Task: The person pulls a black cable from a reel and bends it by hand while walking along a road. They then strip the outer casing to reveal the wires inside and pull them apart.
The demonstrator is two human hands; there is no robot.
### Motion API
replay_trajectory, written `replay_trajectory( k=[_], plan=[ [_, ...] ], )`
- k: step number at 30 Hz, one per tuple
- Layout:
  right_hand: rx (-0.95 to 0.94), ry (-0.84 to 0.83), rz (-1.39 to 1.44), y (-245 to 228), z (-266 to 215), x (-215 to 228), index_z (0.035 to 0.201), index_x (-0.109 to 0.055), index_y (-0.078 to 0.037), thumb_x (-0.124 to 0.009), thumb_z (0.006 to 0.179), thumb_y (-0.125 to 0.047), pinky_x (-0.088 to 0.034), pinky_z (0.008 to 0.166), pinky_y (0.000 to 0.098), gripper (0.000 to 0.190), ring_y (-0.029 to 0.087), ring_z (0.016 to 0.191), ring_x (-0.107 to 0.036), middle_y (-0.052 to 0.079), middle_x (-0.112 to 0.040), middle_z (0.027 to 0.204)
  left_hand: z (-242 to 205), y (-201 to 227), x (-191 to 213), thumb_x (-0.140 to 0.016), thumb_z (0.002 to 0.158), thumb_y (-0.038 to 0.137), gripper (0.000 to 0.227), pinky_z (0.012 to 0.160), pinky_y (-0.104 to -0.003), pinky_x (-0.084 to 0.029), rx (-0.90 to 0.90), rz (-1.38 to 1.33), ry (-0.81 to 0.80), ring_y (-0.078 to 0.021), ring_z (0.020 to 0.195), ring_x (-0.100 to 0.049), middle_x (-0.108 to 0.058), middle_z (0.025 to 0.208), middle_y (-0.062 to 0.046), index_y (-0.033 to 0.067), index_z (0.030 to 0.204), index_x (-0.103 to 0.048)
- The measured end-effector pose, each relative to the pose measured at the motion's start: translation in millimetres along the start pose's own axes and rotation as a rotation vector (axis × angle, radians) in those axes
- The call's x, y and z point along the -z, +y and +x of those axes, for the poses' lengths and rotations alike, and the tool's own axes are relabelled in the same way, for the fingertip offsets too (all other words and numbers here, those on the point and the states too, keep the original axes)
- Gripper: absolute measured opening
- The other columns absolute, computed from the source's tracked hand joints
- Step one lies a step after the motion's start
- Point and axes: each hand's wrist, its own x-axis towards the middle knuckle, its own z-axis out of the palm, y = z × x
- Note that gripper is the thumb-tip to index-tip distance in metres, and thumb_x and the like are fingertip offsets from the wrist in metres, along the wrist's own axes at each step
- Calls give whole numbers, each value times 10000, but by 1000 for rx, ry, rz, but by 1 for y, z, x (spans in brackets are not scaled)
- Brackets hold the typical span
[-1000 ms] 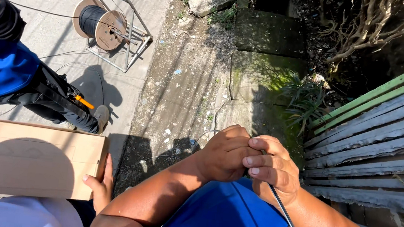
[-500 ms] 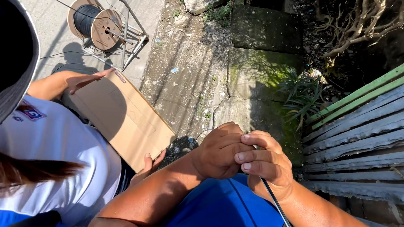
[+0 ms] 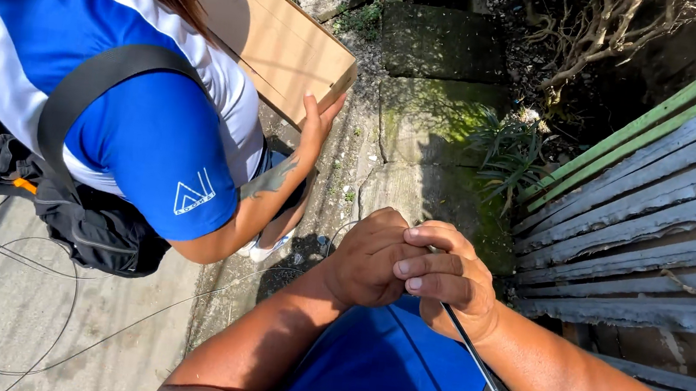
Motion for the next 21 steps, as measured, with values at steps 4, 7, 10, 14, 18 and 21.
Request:
replay_trajectory(
  k=[4, 7, 10, 14, 18, 21],
  plan=[
    [-70, 24, -36, 12, 16, -4, 1094, -587, -113, -670, 854, 174, -552, 1065, 503, 384, 355, 1218, -679, 64, -719, 1132, -1, -25, 6, -677, 868, 25, 176, 768, -436, -509, 33, 64, -21, -313, 822, -611, -633, 937, -91, 69, 1030, -626],
    [-90, 42, -82, 32, 30, -5, 1081, -585, -102, -670, 909, 141, -579, 1043, 472, 310, 358, 1205, -696, 89, -716, 1147, 3, -46, 7, -633, 857, -17, 161, 781, -440, -516, 42, 113, -18, -322, 840, -606, -629, 936, -95, 61, 992, -595],
    [-41, 32, -130, 44, 40, -5, 1065, -587, -91, -650, 911, 118, -572, 1041, 467, 268, 358, 1208, -687, 97, -710, 1164, 12, -59, 10, -598, 859, -53, 155, 775, -437, -511, 66, 144, 6, -330, 842, -600, -623, 934, -102, 52, 973, -583],
    [-156, 36, -127, 62, 55, -9, 1089, -608, -77, -628, 943, 177, -547, 1091, 437, 293, 342, 1276, -663, 80, -700, 1229, 28, -77, 16, -576, 888, -87, 171, 757, -431, -501, 136, 161, 89, -348, 854, -595, -624, 957, -133, 36, 1005, -603],
    [-191, 51, -145, 89, 63, -13, 1081, -612, -74, -582, 933, 202, -542, 1112, 417, 315, 328, 1301, -659, 72, -706, 1249, 34, -102, 20, -559, 872, -84, 193, 774, -432, -501, 163, 171, 124, -362, 890, -599, -629, 971, -140, 33, 1019, -603],
    [-196, 78, -136, 96, 70, -15, 1086, -604, -79, -574, 958, 187, -544, 1114, 404, 297, 315, 1306, -656, 65, -708, 1242, 36, -116, 21, -551, 874, -85, 192, 788, -431, -494, 211, 171, 124, -362, 899, -593, -616, 942, -128, 46, 1004, -607]
  ],
)
